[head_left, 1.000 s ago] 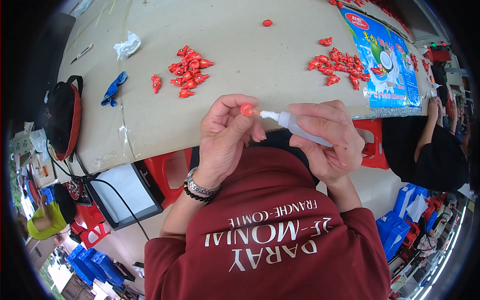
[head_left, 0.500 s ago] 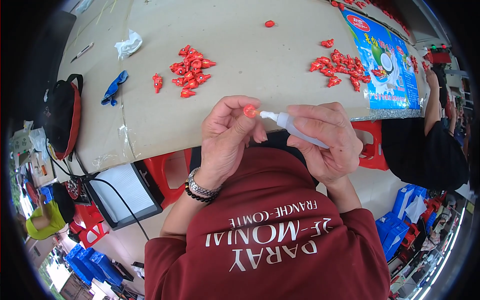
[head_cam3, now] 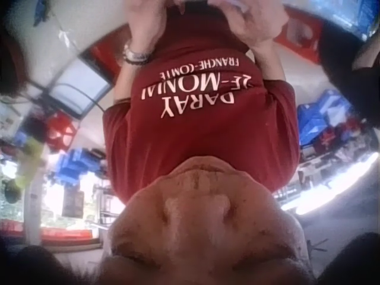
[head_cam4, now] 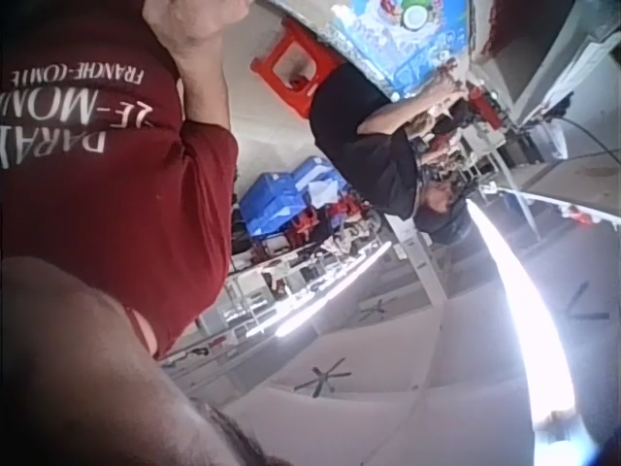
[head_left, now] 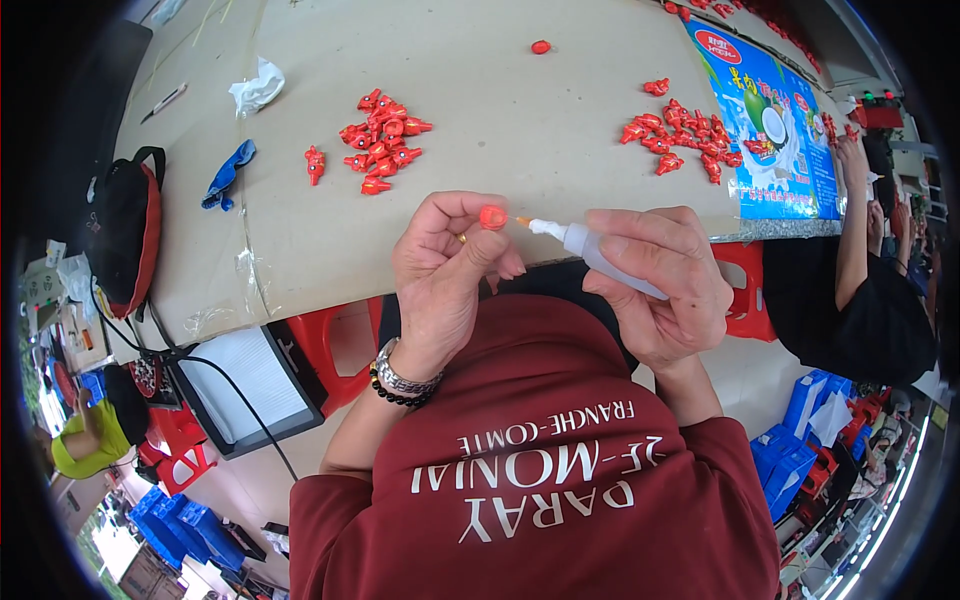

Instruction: The person applies adhesive from a bottle to small red plastic components, then joins the components together by hand.

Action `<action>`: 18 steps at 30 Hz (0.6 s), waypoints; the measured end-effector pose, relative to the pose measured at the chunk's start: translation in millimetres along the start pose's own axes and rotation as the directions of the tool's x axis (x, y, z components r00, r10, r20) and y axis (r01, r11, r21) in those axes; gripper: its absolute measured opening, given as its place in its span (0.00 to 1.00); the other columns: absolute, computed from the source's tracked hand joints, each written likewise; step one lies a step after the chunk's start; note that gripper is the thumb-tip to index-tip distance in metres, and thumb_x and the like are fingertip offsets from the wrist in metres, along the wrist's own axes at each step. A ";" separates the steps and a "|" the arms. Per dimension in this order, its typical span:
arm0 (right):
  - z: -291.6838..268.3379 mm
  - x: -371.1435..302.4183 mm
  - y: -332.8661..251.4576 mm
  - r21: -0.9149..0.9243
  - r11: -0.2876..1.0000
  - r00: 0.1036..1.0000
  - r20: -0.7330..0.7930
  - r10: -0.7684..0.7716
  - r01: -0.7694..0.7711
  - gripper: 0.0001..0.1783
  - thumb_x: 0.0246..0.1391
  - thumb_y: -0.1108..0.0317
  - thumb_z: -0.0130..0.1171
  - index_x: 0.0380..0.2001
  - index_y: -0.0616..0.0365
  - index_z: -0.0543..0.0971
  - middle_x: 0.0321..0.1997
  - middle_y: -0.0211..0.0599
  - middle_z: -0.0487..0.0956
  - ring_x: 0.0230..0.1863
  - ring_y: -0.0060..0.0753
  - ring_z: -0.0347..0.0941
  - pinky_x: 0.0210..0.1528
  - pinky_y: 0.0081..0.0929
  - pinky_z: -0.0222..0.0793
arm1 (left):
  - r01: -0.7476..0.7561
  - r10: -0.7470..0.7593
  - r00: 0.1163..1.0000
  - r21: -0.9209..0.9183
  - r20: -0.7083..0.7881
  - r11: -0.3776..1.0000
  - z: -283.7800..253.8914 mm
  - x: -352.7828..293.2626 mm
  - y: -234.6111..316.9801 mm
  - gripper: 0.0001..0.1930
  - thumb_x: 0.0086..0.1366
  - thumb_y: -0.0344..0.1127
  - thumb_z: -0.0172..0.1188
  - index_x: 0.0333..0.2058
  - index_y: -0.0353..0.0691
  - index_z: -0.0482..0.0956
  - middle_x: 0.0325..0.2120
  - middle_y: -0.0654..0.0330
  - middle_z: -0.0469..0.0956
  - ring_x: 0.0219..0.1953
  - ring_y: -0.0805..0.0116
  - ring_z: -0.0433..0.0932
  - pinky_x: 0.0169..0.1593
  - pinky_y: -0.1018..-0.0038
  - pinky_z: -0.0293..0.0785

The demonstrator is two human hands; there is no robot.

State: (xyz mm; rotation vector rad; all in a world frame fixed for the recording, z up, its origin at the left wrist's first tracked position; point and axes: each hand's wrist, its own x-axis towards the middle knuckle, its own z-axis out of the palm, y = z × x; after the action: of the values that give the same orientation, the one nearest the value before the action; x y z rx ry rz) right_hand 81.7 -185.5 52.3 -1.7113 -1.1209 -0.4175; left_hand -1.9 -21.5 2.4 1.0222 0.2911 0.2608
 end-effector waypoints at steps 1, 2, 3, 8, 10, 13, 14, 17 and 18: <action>0.4 -0.3 0.5 0.001 1.000 1.000 0.001 0.000 0.000 0.18 0.35 0.77 0.70 0.34 0.59 0.78 0.37 0.40 0.81 0.29 0.35 0.73 0.28 0.24 0.69 | 0.000 0.000 1.000 0.000 -0.001 1.000 0.3 -0.1 -0.2 0.09 0.64 0.30 0.58 0.41 0.35 0.72 0.24 0.63 0.77 0.23 0.80 0.77 0.22 0.87 0.65; 0.9 -0.7 1.0 0.003 1.000 1.000 0.003 0.002 -0.002 0.18 0.35 0.77 0.70 0.34 0.59 0.78 0.37 0.40 0.81 0.29 0.35 0.73 0.28 0.24 0.69 | -0.012 0.013 1.000 0.019 -0.011 1.000 0.9 -0.2 -0.4 0.09 0.63 0.30 0.58 0.41 0.35 0.72 0.24 0.63 0.77 0.23 0.80 0.77 0.23 0.87 0.65; 1.2 -0.9 1.4 0.005 1.000 1.000 0.005 0.004 -0.004 0.17 0.35 0.77 0.70 0.33 0.59 0.78 0.37 0.40 0.81 0.29 0.35 0.73 0.28 0.24 0.69 | -0.024 0.025 0.999 0.038 -0.020 0.999 1.2 -0.3 -0.5 0.09 0.63 0.29 0.58 0.40 0.35 0.72 0.23 0.63 0.77 0.23 0.80 0.76 0.23 0.87 0.66; 2.1 -1.2 1.9 0.000 1.000 1.000 0.014 0.004 -0.004 0.17 0.34 0.77 0.70 0.33 0.59 0.78 0.37 0.40 0.81 0.29 0.35 0.73 0.27 0.24 0.68 | -0.038 0.038 0.999 0.045 -0.009 0.998 1.3 -1.7 1.2 0.08 0.62 0.28 0.58 0.40 0.34 0.72 0.23 0.63 0.77 0.23 0.80 0.76 0.23 0.87 0.67; 2.6 -1.6 2.4 -0.002 1.000 1.000 0.012 0.002 -0.002 0.17 0.34 0.78 0.70 0.33 0.59 0.78 0.37 0.40 0.81 0.29 0.35 0.73 0.27 0.24 0.68 | -0.036 0.036 0.999 0.048 -0.009 0.998 1.6 -1.9 1.7 0.08 0.62 0.27 0.58 0.40 0.34 0.72 0.23 0.63 0.77 0.23 0.80 0.76 0.24 0.87 0.67; 3.4 -2.2 2.8 0.007 1.000 1.000 0.002 0.003 -0.003 0.18 0.34 0.78 0.70 0.33 0.59 0.78 0.37 0.40 0.81 0.29 0.35 0.73 0.26 0.24 0.68 | -0.037 0.038 0.999 0.046 -0.012 0.998 1.7 -2.6 1.7 0.08 0.62 0.27 0.58 0.40 0.34 0.72 0.23 0.63 0.77 0.23 0.80 0.76 0.24 0.87 0.67; 3.5 -2.3 2.9 0.008 1.000 1.000 0.002 -0.002 0.002 0.18 0.34 0.78 0.70 0.33 0.59 0.78 0.37 0.40 0.81 0.29 0.35 0.73 0.26 0.24 0.68 | -0.039 0.040 0.999 0.045 -0.016 0.998 1.6 -2.9 1.4 0.08 0.62 0.27 0.58 0.40 0.34 0.72 0.23 0.63 0.77 0.23 0.80 0.76 0.24 0.87 0.67; 2.3 -2.5 2.5 0.012 1.000 1.000 -0.004 -0.007 0.007 0.18 0.34 0.77 0.70 0.33 0.59 0.78 0.37 0.40 0.81 0.29 0.35 0.73 0.27 0.24 0.68 | -0.045 0.046 0.999 0.045 -0.018 0.998 0.6 -2.4 1.0 0.09 0.62 0.27 0.58 0.41 0.34 0.72 0.24 0.63 0.77 0.23 0.80 0.77 0.23 0.87 0.67; 1.6 -2.6 1.9 0.015 1.000 1.000 -0.011 -0.006 0.006 0.18 0.34 0.77 0.70 0.34 0.59 0.78 0.37 0.40 0.81 0.29 0.35 0.73 0.27 0.24 0.68 | -0.049 0.050 0.999 0.045 -0.017 0.998 0.3 -2.2 0.9 0.09 0.62 0.27 0.58 0.41 0.34 0.72 0.24 0.63 0.77 0.23 0.80 0.77 0.23 0.87 0.67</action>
State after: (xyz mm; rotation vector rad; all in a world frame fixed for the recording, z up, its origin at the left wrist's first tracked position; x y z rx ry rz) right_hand 81.6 -185.5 48.7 -1.6913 -1.1194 -0.4206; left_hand -3.9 -22.0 3.6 1.0726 0.2897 0.3094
